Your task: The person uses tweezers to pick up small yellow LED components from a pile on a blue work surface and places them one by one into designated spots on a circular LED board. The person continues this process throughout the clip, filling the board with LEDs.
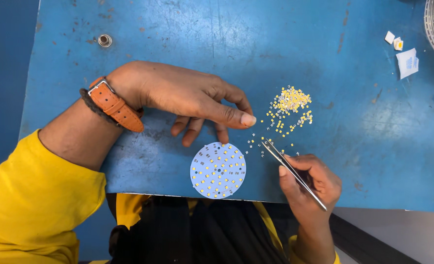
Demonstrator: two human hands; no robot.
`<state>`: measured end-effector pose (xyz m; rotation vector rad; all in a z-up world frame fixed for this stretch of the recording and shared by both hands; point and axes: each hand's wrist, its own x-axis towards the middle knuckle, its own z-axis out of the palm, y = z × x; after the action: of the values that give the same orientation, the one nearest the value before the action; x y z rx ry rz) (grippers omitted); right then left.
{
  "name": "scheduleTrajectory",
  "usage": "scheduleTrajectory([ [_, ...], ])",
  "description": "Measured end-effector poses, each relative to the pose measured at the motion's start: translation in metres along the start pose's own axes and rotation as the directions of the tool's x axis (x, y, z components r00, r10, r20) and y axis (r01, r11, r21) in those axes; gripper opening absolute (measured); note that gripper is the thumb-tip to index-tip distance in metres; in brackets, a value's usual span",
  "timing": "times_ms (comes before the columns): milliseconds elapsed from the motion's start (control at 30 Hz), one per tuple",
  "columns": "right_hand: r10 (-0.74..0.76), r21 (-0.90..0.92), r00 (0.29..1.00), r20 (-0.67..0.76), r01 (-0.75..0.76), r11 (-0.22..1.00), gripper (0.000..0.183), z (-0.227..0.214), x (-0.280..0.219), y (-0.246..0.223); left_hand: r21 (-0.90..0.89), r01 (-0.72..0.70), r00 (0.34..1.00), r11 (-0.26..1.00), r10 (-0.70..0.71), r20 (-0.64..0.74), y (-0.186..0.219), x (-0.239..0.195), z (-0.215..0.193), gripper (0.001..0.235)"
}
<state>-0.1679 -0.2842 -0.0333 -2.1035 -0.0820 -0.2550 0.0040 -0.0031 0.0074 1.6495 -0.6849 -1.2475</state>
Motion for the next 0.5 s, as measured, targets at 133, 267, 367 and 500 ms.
scheduleTrajectory([
  [133,-0.005,-0.062,1.000,0.014,0.006,0.998,0.015,0.0008,0.0008,-0.0020,0.010,0.009,1.000,1.000,-0.008,-0.006,-0.0011,0.0006,0.0001,0.078],
  [267,0.068,-0.113,0.996,-0.056,-0.074,0.991,0.013,0.0016,0.0013,-0.0025,0.019,0.007,1.000,1.000,-0.007,-0.016,0.0011,-0.0002,0.0004,0.078],
  [367,0.032,-0.032,0.999,-0.027,-0.033,0.999,0.015,0.0024,0.0008,-0.0015,0.022,0.005,1.000,1.000,-0.005,-0.026,0.0016,-0.0002,0.0007,0.078],
  [500,0.051,-0.045,0.998,-0.021,-0.052,0.998,0.016,0.0023,-0.0003,0.0004,0.020,0.015,0.999,1.000,-0.014,-0.038,0.0004,0.0001,0.0016,0.077],
])
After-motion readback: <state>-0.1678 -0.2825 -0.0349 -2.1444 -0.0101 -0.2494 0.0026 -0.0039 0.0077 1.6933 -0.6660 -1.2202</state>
